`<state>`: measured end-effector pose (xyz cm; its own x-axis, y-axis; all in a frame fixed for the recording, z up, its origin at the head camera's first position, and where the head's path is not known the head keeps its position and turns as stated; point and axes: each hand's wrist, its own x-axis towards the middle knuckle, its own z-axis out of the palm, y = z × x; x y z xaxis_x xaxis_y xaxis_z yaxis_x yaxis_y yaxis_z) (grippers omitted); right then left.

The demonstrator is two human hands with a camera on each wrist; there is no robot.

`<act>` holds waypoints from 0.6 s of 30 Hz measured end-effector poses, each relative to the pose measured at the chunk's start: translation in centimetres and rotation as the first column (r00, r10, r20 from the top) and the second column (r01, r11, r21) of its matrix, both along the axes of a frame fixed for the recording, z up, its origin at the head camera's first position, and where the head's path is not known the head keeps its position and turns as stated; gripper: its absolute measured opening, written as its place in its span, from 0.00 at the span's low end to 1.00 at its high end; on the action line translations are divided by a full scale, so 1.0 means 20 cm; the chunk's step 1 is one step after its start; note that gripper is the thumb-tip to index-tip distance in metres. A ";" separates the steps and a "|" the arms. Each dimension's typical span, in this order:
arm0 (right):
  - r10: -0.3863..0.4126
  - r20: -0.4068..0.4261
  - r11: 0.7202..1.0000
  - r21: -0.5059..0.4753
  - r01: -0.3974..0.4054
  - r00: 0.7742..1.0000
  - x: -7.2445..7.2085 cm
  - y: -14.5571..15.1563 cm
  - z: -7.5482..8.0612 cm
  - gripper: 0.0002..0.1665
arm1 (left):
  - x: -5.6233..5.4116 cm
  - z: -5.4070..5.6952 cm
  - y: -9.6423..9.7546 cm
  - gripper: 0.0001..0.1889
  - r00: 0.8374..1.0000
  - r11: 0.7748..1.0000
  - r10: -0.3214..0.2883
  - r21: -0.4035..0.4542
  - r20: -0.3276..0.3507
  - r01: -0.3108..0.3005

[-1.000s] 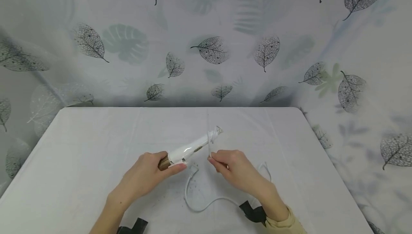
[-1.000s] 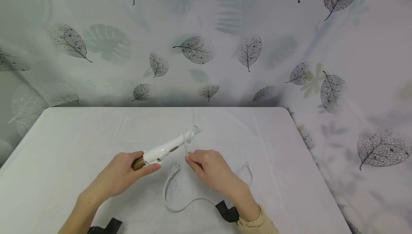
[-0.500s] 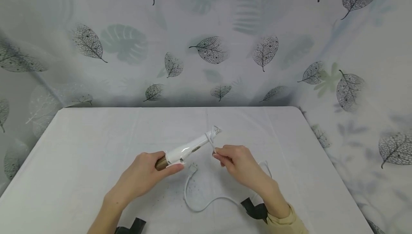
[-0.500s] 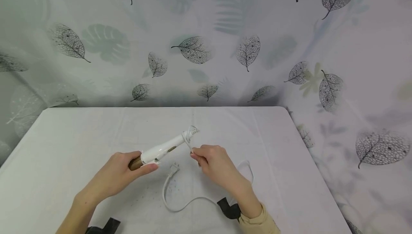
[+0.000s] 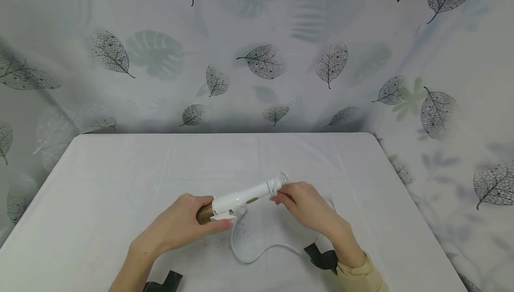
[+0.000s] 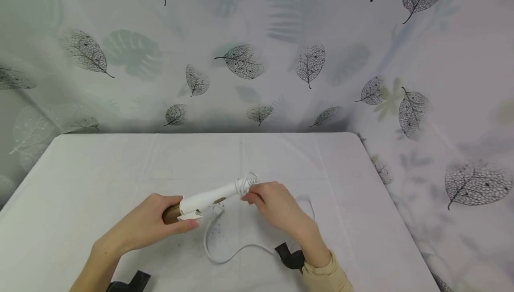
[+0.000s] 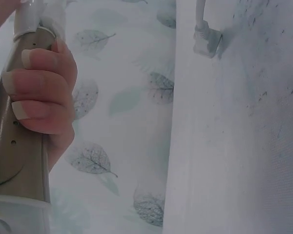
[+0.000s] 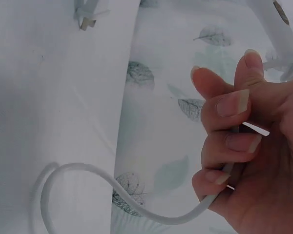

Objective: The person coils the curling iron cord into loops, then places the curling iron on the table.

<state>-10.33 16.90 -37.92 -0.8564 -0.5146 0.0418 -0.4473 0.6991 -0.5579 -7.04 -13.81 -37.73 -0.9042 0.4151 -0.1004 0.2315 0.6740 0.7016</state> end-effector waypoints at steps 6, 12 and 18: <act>0.029 0.080 0.999 -0.030 -0.027 0.996 -0.01 0.03 0.01 0.07 | 0.00 -0.01 0.00 0.24 0.997 0.997 -0.073 0.019 -0.002 0.073; 0.015 -0.005 0.999 0.039 -0.015 1.000 -0.02 0.07 0.01 0.11 | 0.01 -0.01 0.00 0.21 0.989 0.990 -0.139 0.040 0.043 0.137; 0.116 -0.040 0.993 0.012 -0.115 0.992 -0.03 0.09 0.01 0.21 | 0.02 -0.02 0.02 0.18 0.982 0.982 -0.182 0.063 0.056 0.179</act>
<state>-10.85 18.66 -37.69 -0.7889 -0.6106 0.0698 -0.5476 0.6467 -0.5309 -6.73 -13.35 -38.18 -0.8068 0.5776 -0.1244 0.3011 0.5831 0.7545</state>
